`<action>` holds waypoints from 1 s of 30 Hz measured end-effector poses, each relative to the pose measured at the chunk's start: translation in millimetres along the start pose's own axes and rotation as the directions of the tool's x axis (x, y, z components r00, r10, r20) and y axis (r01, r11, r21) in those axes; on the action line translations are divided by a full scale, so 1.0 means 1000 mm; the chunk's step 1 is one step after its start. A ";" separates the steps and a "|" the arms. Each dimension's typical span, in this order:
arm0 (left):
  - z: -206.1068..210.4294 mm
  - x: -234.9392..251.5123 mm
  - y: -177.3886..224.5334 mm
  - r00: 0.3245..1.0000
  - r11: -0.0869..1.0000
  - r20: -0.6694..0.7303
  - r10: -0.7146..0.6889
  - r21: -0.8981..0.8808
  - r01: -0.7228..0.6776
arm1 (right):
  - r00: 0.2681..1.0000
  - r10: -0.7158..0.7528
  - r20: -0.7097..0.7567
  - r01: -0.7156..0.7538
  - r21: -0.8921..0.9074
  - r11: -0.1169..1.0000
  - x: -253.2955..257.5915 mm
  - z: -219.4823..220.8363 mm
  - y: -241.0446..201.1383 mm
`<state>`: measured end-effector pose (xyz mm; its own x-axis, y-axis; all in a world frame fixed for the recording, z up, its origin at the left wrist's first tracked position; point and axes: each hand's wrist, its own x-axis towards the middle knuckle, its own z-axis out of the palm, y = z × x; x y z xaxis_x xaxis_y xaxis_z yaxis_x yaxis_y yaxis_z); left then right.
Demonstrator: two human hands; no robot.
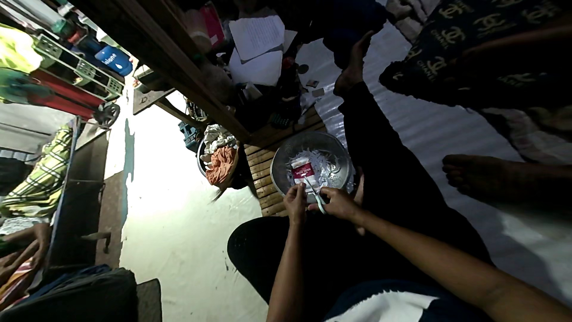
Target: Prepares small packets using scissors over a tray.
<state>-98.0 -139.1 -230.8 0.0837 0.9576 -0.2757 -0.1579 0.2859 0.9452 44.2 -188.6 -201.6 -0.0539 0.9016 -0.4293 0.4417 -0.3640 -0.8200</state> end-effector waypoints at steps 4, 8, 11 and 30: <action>0.000 0.000 0.000 1.000 1.000 0.015 -0.002 0.006 0.002 | 1.000 -0.005 -0.010 0.005 -0.014 1.000 0.001 -0.001 -0.001; 0.001 -0.001 0.001 1.000 1.000 0.007 -0.017 0.001 0.017 | 0.998 -0.039 -0.055 0.039 0.001 0.999 -0.001 0.000 0.000; 0.000 -0.001 0.000 1.000 1.000 0.013 -0.011 -0.017 0.011 | 0.991 -0.064 -0.117 0.068 0.033 0.997 0.002 -0.001 0.002; 0.000 -0.001 0.000 1.000 1.000 0.005 -0.007 -0.005 0.007 | 0.998 -0.051 -0.046 0.050 -0.021 0.999 -0.001 -0.001 -0.001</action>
<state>-98.6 -140.2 -230.6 0.0901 0.9554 -0.2813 -0.1623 0.2928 0.9423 45.1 -188.6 -200.3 -0.0348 0.9286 -0.3694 0.4574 -0.3138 -0.8321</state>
